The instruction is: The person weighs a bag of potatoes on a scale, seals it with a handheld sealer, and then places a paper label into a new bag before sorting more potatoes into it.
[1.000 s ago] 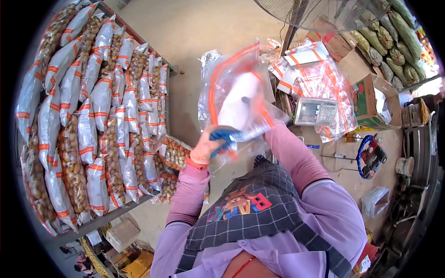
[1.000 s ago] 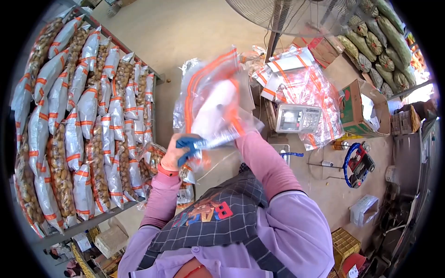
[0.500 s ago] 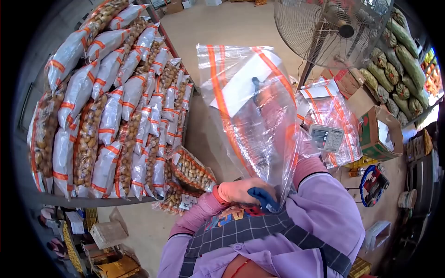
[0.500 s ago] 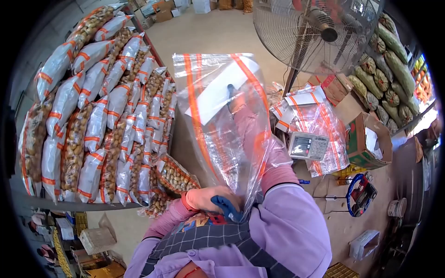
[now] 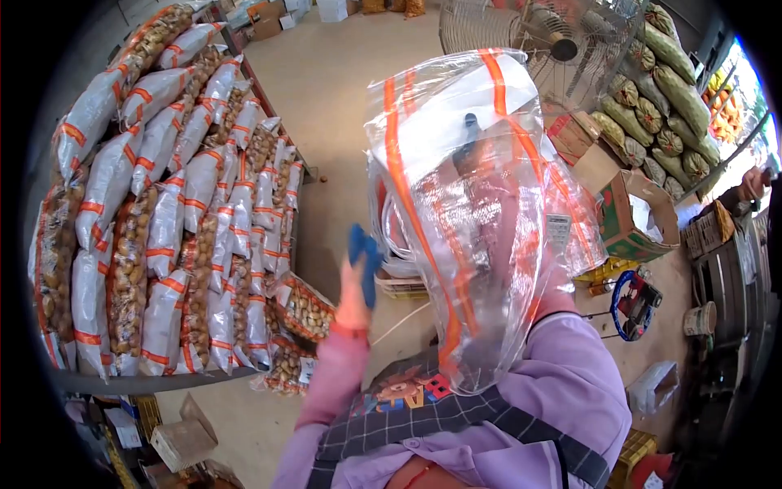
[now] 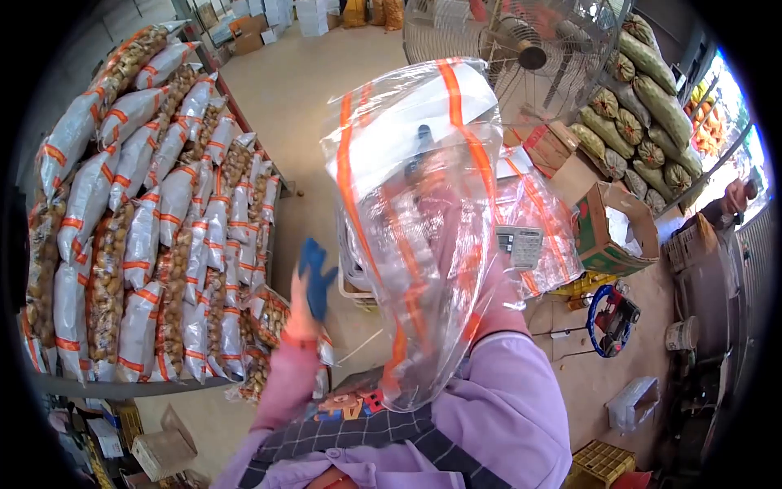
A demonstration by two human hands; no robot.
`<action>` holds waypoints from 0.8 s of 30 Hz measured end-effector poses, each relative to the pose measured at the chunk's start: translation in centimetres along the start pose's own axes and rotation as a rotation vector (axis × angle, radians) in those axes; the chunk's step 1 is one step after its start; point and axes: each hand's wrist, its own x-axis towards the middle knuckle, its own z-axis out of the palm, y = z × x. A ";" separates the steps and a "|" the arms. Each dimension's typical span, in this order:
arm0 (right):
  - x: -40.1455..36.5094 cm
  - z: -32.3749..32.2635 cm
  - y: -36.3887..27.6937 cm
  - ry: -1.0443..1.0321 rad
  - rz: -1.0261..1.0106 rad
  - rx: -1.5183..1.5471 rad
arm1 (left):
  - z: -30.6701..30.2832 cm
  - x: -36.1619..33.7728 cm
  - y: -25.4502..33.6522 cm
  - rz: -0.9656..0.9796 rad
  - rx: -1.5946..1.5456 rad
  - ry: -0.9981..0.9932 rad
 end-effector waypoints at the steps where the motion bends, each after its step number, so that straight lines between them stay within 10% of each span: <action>1: 0.3 -0.9 -0.2 -0.002 0.019 -0.011 | -0.4 2.8 -1.4 -0.095 -0.010 0.062; 5: 0.2 -4.7 -1.8 0.011 0.047 0.041 | 5.8 9.7 -3.7 -0.306 0.170 -0.098; 7: 0.5 -7.1 -3.0 0.035 0.047 0.054 | 10.8 8.4 -9.0 0.100 0.652 -0.400; 12: 1.0 -13.1 -7.8 0.088 0.047 0.043 | 17.2 6.2 -16.1 -0.264 1.090 -0.956; 14: 0.8 -15.4 -9.5 0.107 0.055 0.030 | 17.9 8.1 -17.7 -0.390 0.624 -0.888; 16: 0.6 -17.5 -11.2 0.125 0.054 0.019 | 17.4 12.0 -20.3 -0.949 -0.079 -0.394; 24: -9.0 -27.1 -21.7 0.422 0.048 -0.240 | 24.7 25.1 -37.9 -0.668 0.052 -0.548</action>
